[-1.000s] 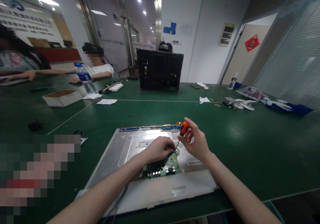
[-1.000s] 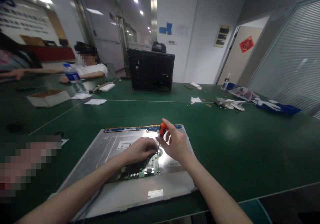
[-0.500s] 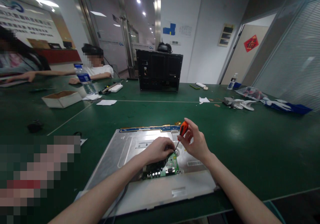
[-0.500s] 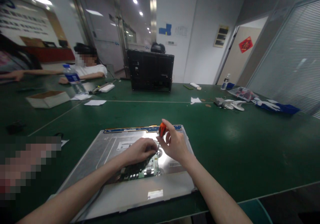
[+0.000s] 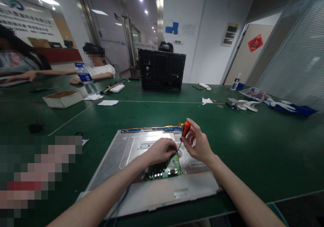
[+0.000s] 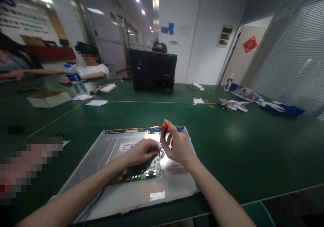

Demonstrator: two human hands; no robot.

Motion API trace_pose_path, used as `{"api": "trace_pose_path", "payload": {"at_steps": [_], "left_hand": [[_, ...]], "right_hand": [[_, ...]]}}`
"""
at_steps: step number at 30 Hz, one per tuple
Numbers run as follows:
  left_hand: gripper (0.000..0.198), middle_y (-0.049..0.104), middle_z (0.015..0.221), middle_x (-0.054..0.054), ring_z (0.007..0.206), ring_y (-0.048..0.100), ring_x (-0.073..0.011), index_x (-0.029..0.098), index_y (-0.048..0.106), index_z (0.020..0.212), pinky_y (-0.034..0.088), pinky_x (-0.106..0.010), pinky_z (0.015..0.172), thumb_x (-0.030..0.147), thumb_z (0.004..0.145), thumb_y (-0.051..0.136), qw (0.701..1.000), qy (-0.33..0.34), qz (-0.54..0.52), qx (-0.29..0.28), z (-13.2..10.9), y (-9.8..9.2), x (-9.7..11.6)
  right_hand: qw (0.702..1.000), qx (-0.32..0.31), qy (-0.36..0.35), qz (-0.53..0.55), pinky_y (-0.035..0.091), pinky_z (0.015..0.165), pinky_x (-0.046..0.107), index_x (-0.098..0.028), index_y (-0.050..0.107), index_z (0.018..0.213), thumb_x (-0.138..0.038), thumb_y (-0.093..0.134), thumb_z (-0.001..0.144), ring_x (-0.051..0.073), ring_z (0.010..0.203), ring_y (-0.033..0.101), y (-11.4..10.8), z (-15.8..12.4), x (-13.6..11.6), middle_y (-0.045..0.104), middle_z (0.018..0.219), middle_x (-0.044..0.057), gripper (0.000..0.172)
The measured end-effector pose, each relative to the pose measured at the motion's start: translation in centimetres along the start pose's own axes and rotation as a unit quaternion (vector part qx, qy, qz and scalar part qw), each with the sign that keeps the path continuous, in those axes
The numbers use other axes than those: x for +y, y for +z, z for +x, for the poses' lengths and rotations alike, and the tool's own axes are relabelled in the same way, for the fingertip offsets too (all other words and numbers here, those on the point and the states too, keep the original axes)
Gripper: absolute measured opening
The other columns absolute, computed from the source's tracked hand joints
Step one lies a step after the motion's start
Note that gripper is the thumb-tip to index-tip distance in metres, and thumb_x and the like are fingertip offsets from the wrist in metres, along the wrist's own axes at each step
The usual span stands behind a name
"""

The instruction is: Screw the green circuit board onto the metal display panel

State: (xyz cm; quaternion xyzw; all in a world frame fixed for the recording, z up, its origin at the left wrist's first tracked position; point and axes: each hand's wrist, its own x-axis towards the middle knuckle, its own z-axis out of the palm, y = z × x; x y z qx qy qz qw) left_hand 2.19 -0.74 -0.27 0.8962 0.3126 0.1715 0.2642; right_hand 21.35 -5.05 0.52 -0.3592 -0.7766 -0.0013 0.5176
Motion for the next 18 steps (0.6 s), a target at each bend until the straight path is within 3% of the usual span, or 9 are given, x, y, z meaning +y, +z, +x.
{"api": "trace_pose_path", "payload": {"at_steps": [6,18], "left_hand": [[0.015,0.073,0.076,-0.003,0.071,0.065,-0.0172,0.016,0.074,0.079,0.046,-0.024,0.068,0.007,0.078,0.062,1.0,0.001,0.004,0.004,0.01,-0.06,0.1],[0.015,0.074,0.077,-0.003,0.071,0.066,-0.017,0.016,0.074,0.08,0.046,-0.024,0.069,0.008,0.079,0.062,1.0,0.003,0.012,0.002,0.0,0.04,0.09]], "right_hand": [[0.999,0.017,0.006,-0.031,0.044,0.042,0.018,-0.026,0.03,0.15,-0.024,0.06,0.092,0.009,0.041,0.052,0.25,-0.23,0.39,0.055,0.061,-0.009,0.066],[1.0,0.003,0.002,-0.006,0.048,0.043,0.019,-0.026,0.025,0.154,-0.018,0.054,0.092,0.01,0.048,0.057,-0.07,-0.14,0.1,0.064,0.075,-0.003,0.069]]}}
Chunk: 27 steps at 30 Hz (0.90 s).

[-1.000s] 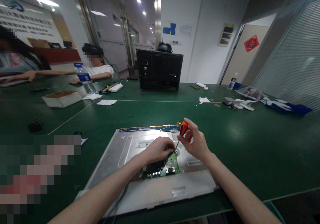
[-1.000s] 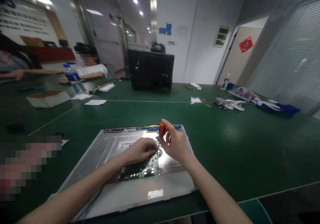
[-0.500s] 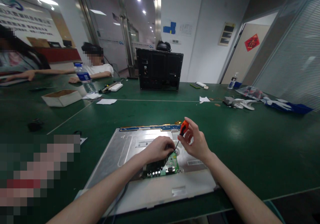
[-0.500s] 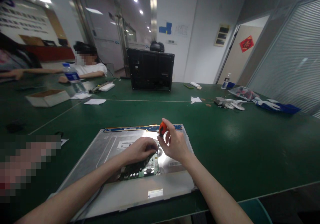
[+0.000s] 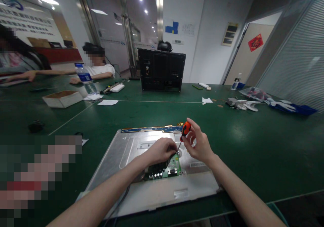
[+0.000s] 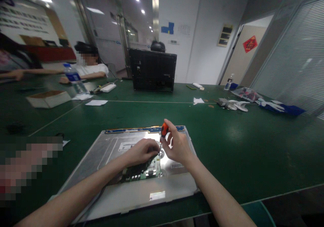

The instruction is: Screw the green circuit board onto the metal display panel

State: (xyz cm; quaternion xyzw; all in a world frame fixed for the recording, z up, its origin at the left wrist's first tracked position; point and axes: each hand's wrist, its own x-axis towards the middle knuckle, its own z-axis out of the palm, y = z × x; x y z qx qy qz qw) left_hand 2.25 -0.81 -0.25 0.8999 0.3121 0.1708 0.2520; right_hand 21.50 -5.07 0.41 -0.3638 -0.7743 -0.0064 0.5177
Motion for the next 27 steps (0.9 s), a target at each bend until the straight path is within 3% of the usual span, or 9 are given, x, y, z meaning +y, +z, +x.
{"api": "trace_pose_path", "payload": {"at_steps": [8,19,27], "left_hand": [[0.015,0.074,0.079,-0.004,0.073,0.066,-0.0181,0.016,0.074,0.08,0.046,-0.025,0.07,0.008,0.08,0.062,1.0,0.002,0.009,0.0,-0.02,-0.08,0.05],[0.016,0.075,0.08,-0.004,0.075,0.067,-0.0184,0.016,0.074,0.082,0.047,-0.025,0.071,0.009,0.079,0.061,1.0,0.002,0.008,-0.002,-0.01,-0.02,-0.04],[0.014,0.074,0.079,-0.004,0.073,0.066,-0.0178,0.016,0.074,0.081,0.047,-0.024,0.07,0.009,0.08,0.062,1.0,0.003,0.003,-0.001,-0.04,-0.05,-0.03]], "right_hand": [[0.999,0.018,-0.003,-0.037,0.042,0.042,0.018,-0.025,0.033,0.148,-0.024,0.062,0.091,0.009,0.04,0.052,0.11,0.0,0.2,0.055,0.059,-0.01,0.065],[1.0,-0.011,0.02,0.009,0.049,0.045,0.021,-0.025,0.026,0.153,-0.019,0.053,0.09,0.013,0.053,0.061,0.03,-0.26,0.06,0.063,0.073,-0.003,0.069],[0.999,0.017,0.007,-0.032,0.044,0.043,0.018,-0.026,0.031,0.149,-0.022,0.058,0.092,0.009,0.042,0.052,0.18,-0.2,0.19,0.057,0.063,-0.008,0.064]]}}
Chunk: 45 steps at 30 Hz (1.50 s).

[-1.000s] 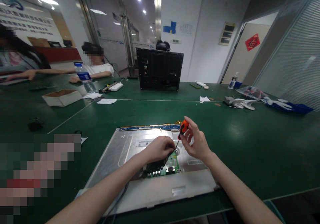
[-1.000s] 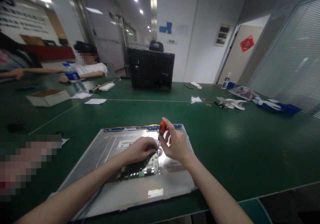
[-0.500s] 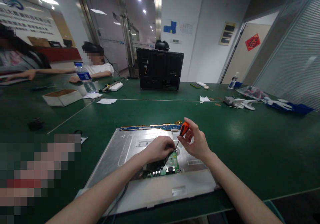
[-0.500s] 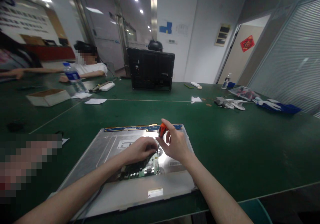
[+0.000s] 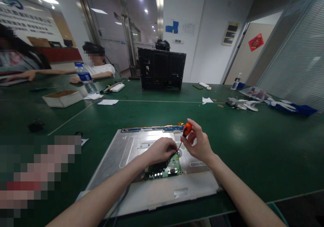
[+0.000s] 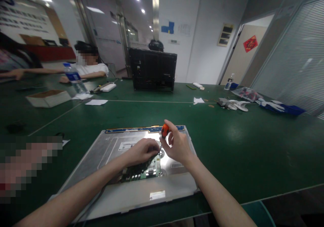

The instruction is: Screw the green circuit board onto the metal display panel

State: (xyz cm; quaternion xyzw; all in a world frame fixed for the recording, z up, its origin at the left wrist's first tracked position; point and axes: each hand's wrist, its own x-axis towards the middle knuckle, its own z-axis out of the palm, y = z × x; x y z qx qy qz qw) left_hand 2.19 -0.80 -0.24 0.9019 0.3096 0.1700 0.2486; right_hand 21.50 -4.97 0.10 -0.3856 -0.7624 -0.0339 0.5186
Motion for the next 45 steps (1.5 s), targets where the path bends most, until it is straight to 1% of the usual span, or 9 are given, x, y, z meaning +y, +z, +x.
{"api": "trace_pose_path", "payload": {"at_steps": [5,12,16,24,29,33,36,41,45], "left_hand": [[0.014,0.073,0.076,-0.004,0.071,0.065,-0.0177,0.016,0.074,0.08,0.046,-0.025,0.068,0.009,0.079,0.062,1.0,-0.002,-0.001,0.003,0.04,0.04,0.01],[0.016,0.074,0.078,-0.004,0.072,0.066,-0.0179,0.016,0.075,0.082,0.047,-0.025,0.069,0.009,0.079,0.061,1.0,-0.003,-0.001,0.003,0.05,0.15,-0.1],[0.015,0.074,0.079,-0.004,0.073,0.066,-0.0177,0.016,0.074,0.082,0.047,-0.024,0.07,0.009,0.08,0.061,1.0,0.0,-0.002,0.003,0.02,0.18,-0.14],[0.015,0.073,0.076,-0.003,0.071,0.065,-0.0169,0.017,0.074,0.081,0.047,-0.024,0.067,0.01,0.08,0.061,1.0,0.002,0.002,0.006,-0.04,0.03,0.05],[0.015,0.072,0.074,-0.003,0.066,0.062,-0.0154,0.016,0.075,0.081,0.045,-0.023,0.065,0.01,0.078,0.062,1.0,-0.001,0.006,0.005,-0.01,-0.05,0.15],[0.015,0.073,0.076,-0.003,0.069,0.064,-0.0162,0.017,0.075,0.082,0.046,-0.023,0.066,0.011,0.08,0.062,1.0,-0.003,0.008,0.005,-0.01,0.05,0.05],[0.015,0.073,0.076,-0.004,0.069,0.064,-0.0167,0.017,0.075,0.083,0.046,-0.024,0.067,0.012,0.081,0.061,1.0,-0.003,0.009,0.005,-0.06,0.09,-0.05],[0.016,0.073,0.077,-0.004,0.071,0.064,-0.0175,0.017,0.075,0.083,0.047,-0.024,0.068,0.011,0.08,0.06,1.0,-0.002,0.003,0.003,-0.13,0.02,-0.11],[0.016,0.073,0.076,-0.003,0.069,0.063,-0.0168,0.017,0.075,0.083,0.047,-0.024,0.067,0.011,0.08,0.061,1.0,-0.001,0.0,0.002,-0.08,-0.03,-0.05]], "right_hand": [[1.0,0.005,-0.012,-0.011,0.042,0.042,0.018,-0.027,0.033,0.148,-0.025,0.061,0.092,0.009,0.04,0.051,-0.09,0.16,0.07,0.055,0.061,-0.01,0.063],[0.999,-0.025,0.004,0.03,0.05,0.046,0.021,-0.026,0.026,0.153,-0.018,0.054,0.09,0.012,0.051,0.059,-0.27,0.03,-0.16,0.064,0.074,-0.003,0.069],[0.999,-0.025,-0.004,0.03,0.049,0.045,0.02,-0.026,0.025,0.153,-0.017,0.053,0.09,0.011,0.05,0.058,-0.31,0.06,-0.19,0.065,0.077,-0.002,0.07],[1.0,0.0,-0.017,-0.01,0.042,0.043,0.018,-0.026,0.031,0.15,-0.022,0.059,0.092,0.009,0.041,0.051,-0.13,0.17,-0.05,0.055,0.061,-0.009,0.065],[1.0,-0.011,-0.013,-0.003,0.045,0.043,0.019,-0.026,0.03,0.15,-0.023,0.059,0.092,0.01,0.042,0.052,-0.19,0.16,-0.07,0.057,0.063,-0.008,0.065],[0.999,-0.03,0.004,0.018,0.049,0.045,0.02,-0.025,0.026,0.152,-0.018,0.054,0.09,0.012,0.049,0.059,-0.3,0.04,-0.05,0.064,0.072,-0.003,0.068],[0.999,-0.039,0.002,0.032,0.05,0.045,0.02,-0.025,0.023,0.153,-0.017,0.054,0.09,0.012,0.05,0.059,-0.32,0.03,-0.05,0.067,0.077,-0.002,0.072],[0.999,-0.026,0.013,0.014,0.047,0.044,0.02,-0.025,0.025,0.153,-0.019,0.056,0.091,0.01,0.046,0.055,-0.11,0.01,-0.11,0.063,0.07,-0.005,0.07],[1.0,-0.012,-0.001,0.003,0.042,0.042,0.018,-0.026,0.027,0.151,-0.021,0.059,0.091,0.009,0.041,0.051,-0.01,0.08,-0.03,0.056,0.063,-0.009,0.068]]}}
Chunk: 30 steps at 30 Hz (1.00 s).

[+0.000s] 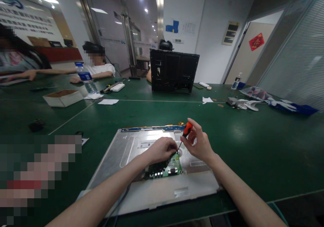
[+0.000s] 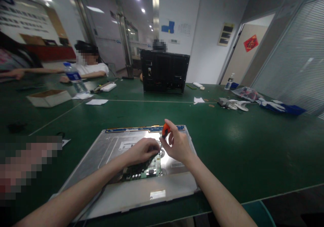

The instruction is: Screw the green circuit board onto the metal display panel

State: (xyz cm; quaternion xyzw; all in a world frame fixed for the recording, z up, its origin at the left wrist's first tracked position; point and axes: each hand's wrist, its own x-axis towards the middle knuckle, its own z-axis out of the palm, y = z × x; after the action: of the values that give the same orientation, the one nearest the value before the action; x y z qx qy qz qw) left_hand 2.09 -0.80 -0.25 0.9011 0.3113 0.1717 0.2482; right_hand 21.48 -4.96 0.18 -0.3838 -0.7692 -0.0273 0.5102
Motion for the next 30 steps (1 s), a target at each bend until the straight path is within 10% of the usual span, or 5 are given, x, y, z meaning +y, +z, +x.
{"api": "trace_pose_path", "payload": {"at_steps": [30], "left_hand": [[0.015,0.073,0.077,-0.003,0.071,0.064,-0.0172,0.016,0.074,0.081,0.046,-0.025,0.069,0.008,0.08,0.062,1.0,0.0,0.001,-0.001,0.11,0.01,0.08]], "right_hand": [[1.0,-0.011,-0.005,0.01,0.045,0.043,0.019,-0.025,0.026,0.152,-0.023,0.058,0.092,0.011,0.044,0.055,-0.15,-0.01,0.05,0.059,0.065,-0.006,0.068]]}}
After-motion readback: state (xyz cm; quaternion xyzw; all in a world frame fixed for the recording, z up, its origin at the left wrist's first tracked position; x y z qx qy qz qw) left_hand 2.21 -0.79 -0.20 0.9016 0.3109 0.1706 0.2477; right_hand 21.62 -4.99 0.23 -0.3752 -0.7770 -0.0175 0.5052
